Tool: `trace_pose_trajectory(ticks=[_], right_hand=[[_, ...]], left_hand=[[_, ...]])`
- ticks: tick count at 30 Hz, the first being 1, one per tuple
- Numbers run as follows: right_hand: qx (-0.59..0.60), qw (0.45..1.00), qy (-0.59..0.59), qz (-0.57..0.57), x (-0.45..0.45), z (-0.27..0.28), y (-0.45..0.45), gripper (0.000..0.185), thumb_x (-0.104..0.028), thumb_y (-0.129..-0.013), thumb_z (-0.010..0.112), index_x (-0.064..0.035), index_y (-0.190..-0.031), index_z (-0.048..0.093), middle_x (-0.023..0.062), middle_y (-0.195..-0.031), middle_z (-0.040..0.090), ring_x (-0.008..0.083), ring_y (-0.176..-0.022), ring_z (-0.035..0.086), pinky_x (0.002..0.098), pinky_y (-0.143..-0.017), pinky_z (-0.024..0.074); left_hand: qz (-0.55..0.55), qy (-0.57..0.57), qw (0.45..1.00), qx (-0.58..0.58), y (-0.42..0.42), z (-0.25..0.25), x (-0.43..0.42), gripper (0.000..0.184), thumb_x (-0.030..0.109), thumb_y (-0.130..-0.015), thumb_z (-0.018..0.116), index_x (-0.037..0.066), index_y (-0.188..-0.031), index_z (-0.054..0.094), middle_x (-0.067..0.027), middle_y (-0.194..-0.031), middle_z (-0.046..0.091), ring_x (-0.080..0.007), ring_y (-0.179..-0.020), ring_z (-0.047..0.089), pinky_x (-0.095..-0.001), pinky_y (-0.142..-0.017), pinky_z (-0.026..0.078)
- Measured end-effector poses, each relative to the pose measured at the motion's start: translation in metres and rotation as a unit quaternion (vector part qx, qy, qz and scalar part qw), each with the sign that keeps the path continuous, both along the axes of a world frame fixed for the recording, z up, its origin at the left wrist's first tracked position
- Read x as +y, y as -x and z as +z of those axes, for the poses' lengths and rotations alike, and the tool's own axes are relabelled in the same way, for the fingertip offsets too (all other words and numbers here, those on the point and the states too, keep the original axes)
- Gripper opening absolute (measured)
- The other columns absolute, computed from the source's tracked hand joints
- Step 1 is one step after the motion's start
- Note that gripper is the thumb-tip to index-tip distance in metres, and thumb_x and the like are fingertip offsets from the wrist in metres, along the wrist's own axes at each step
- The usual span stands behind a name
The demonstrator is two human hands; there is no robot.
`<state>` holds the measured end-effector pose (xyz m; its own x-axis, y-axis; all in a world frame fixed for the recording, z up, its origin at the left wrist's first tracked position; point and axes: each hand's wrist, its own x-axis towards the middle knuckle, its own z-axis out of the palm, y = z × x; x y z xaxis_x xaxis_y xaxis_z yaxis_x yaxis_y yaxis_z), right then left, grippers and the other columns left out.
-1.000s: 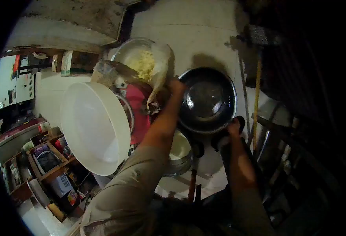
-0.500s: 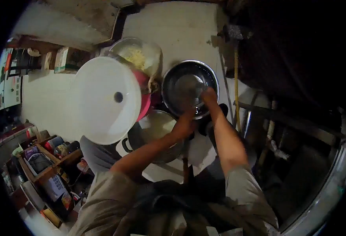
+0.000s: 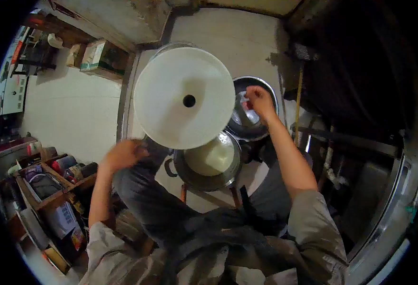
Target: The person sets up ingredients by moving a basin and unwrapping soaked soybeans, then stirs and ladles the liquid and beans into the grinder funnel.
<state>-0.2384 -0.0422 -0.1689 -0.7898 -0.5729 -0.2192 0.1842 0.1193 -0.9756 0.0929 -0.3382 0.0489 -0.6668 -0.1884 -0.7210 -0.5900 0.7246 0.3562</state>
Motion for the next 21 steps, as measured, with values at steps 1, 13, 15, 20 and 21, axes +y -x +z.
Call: trace_pose_trajectory(ticks=[1, 13, 15, 20, 21], right_hand=[[0.022, 1.000, -0.019, 0.003, -0.001, -0.008, -0.007, 0.009, -0.009, -0.092, 0.051, -0.0029, -0.091, 0.058, 0.0064, -0.084, 0.060, 0.0154, -0.064, 0.060, 0.0280, -0.056, 0.0495], [0.193, 0.955, -0.217, 0.065, -0.006, -0.044, -0.010, 0.009, -0.009, -0.090, 0.055, -0.0034, -0.093, 0.062, 0.0065, -0.071, 0.061, 0.0147, -0.059, 0.056, 0.0287, -0.055, 0.0455], [0.279, 0.928, -0.228, 0.094, -0.013, -0.035, -0.010, 0.013, -0.012, -0.088, 0.059, -0.0017, -0.096, 0.062, 0.0139, -0.079, 0.064, 0.0257, -0.070, 0.061, 0.0346, -0.065, 0.0481], [0.341, 0.903, -0.220, 0.139, -0.022, -0.048, -0.012, 0.015, -0.012, -0.086, 0.060, -0.0017, -0.097, 0.062, 0.0214, -0.088, 0.064, 0.0382, -0.084, 0.062, 0.0410, -0.074, 0.0486], [0.361, 0.895, -0.215, 0.146, -0.021, -0.054, -0.012, 0.014, -0.011, -0.085, 0.060, -0.0022, -0.097, 0.062, 0.0223, -0.090, 0.064, 0.0397, -0.086, 0.061, 0.0420, -0.075, 0.0484]], left_hand=[[0.058, 0.068, 0.989, 0.122, -0.001, -0.006, -0.025, 0.040, 0.020, -0.087, 0.060, 0.003, -0.123, 0.056, -0.0204, -0.122, 0.057, -0.0352, -0.113, 0.055, -0.0400, -0.096, 0.042], [-0.125, 0.407, 0.779, 0.460, 0.181, -0.034, -0.105, 0.058, 0.031, -0.090, 0.054, 0.012, -0.143, 0.039, -0.0140, -0.151, 0.028, -0.0358, -0.140, 0.022, -0.0531, -0.112, 0.016], [-0.067, 0.428, 0.713, 0.551, 0.200, -0.024, -0.098, 0.056, 0.030, -0.094, 0.048, 0.012, -0.145, 0.035, -0.0147, -0.151, 0.029, -0.0348, -0.139, 0.025, -0.0500, -0.113, 0.017], [0.264, 0.063, 0.689, 0.672, 0.232, -0.065, -0.064, 0.056, 0.028, -0.091, 0.049, 0.017, -0.145, 0.036, -0.0131, -0.150, 0.032, -0.0367, -0.138, 0.028, -0.0503, -0.110, 0.026], [0.260, 0.058, 0.692, 0.671, 0.226, -0.097, -0.066, 0.056, 0.028, -0.091, 0.049, 0.017, -0.145, 0.036, -0.0131, -0.150, 0.032, -0.0367, -0.138, 0.028, -0.0503, -0.110, 0.026]])
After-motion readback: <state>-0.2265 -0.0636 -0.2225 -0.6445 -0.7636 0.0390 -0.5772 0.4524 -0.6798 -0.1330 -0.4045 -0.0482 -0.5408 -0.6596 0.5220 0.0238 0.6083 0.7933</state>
